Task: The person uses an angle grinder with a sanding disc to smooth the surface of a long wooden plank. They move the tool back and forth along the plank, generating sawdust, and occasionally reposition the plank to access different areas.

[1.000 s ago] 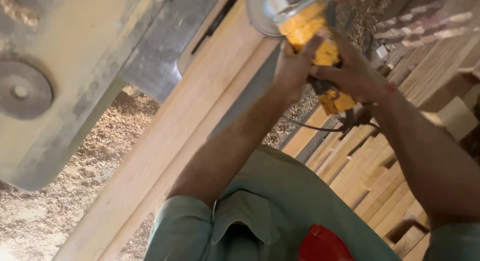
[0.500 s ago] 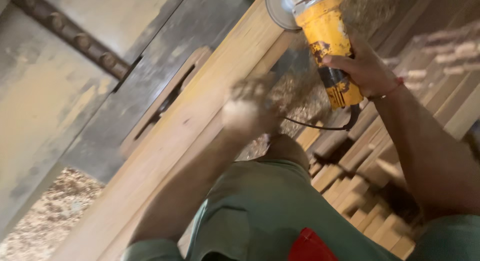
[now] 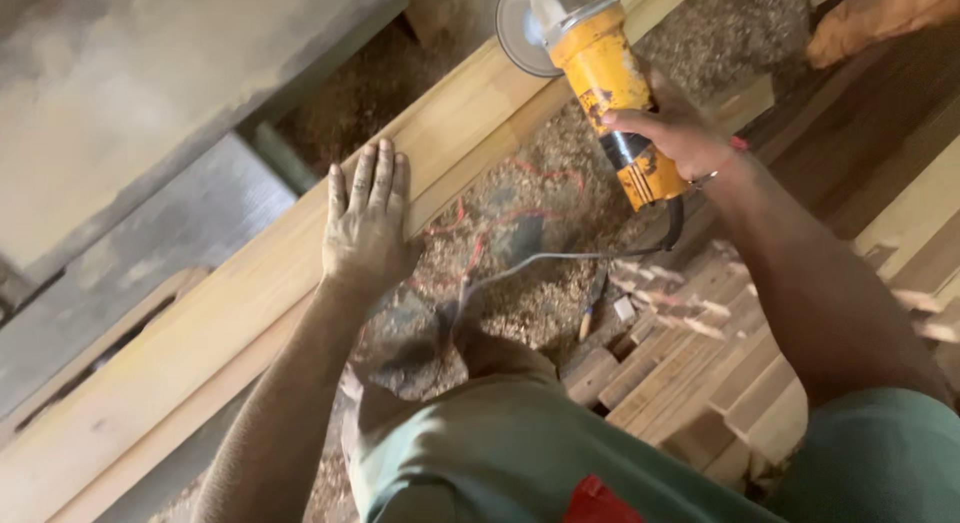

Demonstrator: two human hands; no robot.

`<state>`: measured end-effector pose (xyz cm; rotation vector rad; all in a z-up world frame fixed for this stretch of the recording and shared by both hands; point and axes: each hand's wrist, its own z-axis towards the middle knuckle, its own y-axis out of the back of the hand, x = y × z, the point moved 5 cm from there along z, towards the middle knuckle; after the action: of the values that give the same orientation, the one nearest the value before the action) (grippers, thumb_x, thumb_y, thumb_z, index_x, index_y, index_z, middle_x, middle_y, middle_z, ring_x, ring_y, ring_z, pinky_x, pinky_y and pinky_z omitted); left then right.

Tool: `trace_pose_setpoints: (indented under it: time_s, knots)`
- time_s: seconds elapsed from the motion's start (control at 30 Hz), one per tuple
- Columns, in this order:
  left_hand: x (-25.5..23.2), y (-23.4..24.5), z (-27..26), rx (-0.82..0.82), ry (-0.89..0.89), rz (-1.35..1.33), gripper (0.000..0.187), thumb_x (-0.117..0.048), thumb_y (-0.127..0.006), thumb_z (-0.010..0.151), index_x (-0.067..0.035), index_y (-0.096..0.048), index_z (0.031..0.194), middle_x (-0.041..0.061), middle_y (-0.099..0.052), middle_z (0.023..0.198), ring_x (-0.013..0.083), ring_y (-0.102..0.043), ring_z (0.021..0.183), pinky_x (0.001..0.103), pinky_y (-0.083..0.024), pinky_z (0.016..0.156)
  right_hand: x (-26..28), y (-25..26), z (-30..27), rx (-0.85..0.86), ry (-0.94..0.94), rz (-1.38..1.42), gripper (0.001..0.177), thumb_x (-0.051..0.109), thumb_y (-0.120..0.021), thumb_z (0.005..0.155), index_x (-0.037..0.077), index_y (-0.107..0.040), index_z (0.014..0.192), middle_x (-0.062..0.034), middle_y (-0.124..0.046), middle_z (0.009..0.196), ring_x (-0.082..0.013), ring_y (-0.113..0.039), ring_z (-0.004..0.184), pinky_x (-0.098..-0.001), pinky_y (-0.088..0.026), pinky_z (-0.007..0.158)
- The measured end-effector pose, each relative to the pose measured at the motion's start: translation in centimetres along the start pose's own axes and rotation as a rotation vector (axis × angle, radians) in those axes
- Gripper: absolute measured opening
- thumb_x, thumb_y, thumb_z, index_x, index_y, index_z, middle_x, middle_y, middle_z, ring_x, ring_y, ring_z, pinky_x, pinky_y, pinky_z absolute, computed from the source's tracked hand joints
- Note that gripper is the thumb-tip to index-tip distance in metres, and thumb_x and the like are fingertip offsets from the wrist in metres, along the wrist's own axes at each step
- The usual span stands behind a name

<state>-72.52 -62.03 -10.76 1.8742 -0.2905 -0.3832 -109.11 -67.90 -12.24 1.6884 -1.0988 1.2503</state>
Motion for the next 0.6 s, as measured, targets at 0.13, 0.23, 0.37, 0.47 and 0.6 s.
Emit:
trace_pose_setpoints:
  time_s: [0.13, 0.23, 0.37, 0.47, 0.6]
  knots:
    - [-3.6, 0.5, 5.4, 0.058, -0.007, -0.015, 0.114, -0.052, -0.078, 0.077, -0.004, -0.016, 0.16, 0.015, -0.011, 0.169, 0.0292, -0.008, 0.157, 0.055, -0.005, 0.126, -1.6, 7.4, 2.2, -0.051, -0.073, 0.066, 0.07, 0.021, -0.076, 0.089, 0.003, -0.046, 0.15, -0.0101, -0.067, 0.114, -0.0198, -0.069, 0.096, -0.0381, -0.061, 0.077]
    - [-6.1, 1.1, 9.3, 0.128, -0.039, 0.074, 0.115, -0.052, -0.077, 0.079, -0.006, -0.012, 0.161, 0.013, -0.008, 0.17, 0.0281, -0.006, 0.158, 0.052, -0.004, 0.126, -2.9, 13.6, 3.1, -0.163, -0.074, 0.098, 0.076, 0.019, -0.078, 0.088, 0.006, -0.041, 0.153, -0.0103, -0.068, 0.117, -0.0203, -0.07, 0.099, -0.0371, -0.061, 0.079]
    - [-8.8, 1.5, 13.3, 0.23, -0.058, 0.129, 0.115, -0.051, -0.075, 0.082, -0.008, -0.005, 0.162, 0.011, -0.002, 0.171, 0.0257, -0.002, 0.158, 0.05, -0.001, 0.127, -5.3, 22.5, 5.0, -0.294, -0.171, 0.115, 0.076, 0.021, -0.077, 0.087, 0.012, -0.043, 0.155, -0.0083, -0.07, 0.119, -0.0198, -0.072, 0.099, -0.0378, -0.063, 0.077]
    - [-10.5, 1.7, 15.8, 0.287, -0.078, 0.153, 0.113, -0.048, -0.073, 0.084, -0.01, -0.001, 0.163, 0.011, 0.002, 0.172, 0.0248, 0.0, 0.158, 0.048, 0.002, 0.127, -6.9, 28.5, 6.2, -0.364, -0.149, 0.117, 0.064, 0.021, -0.077, 0.09, 0.012, -0.049, 0.147, -0.0072, -0.071, 0.117, -0.0195, -0.073, 0.099, -0.0386, -0.064, 0.076]
    - [-11.7, 2.4, 17.1, 0.264, -0.099, 0.178, 0.112, -0.044, -0.072, 0.085, -0.011, 0.002, 0.162, 0.01, 0.004, 0.171, 0.0239, 0.002, 0.157, 0.047, 0.002, 0.125, -8.8, 34.0, 7.9, -0.421, -0.135, 0.194, 0.045, 0.025, -0.078, 0.097, 0.007, -0.064, 0.136, -0.0074, -0.072, 0.112, -0.019, -0.073, 0.094, -0.0381, -0.062, 0.076]
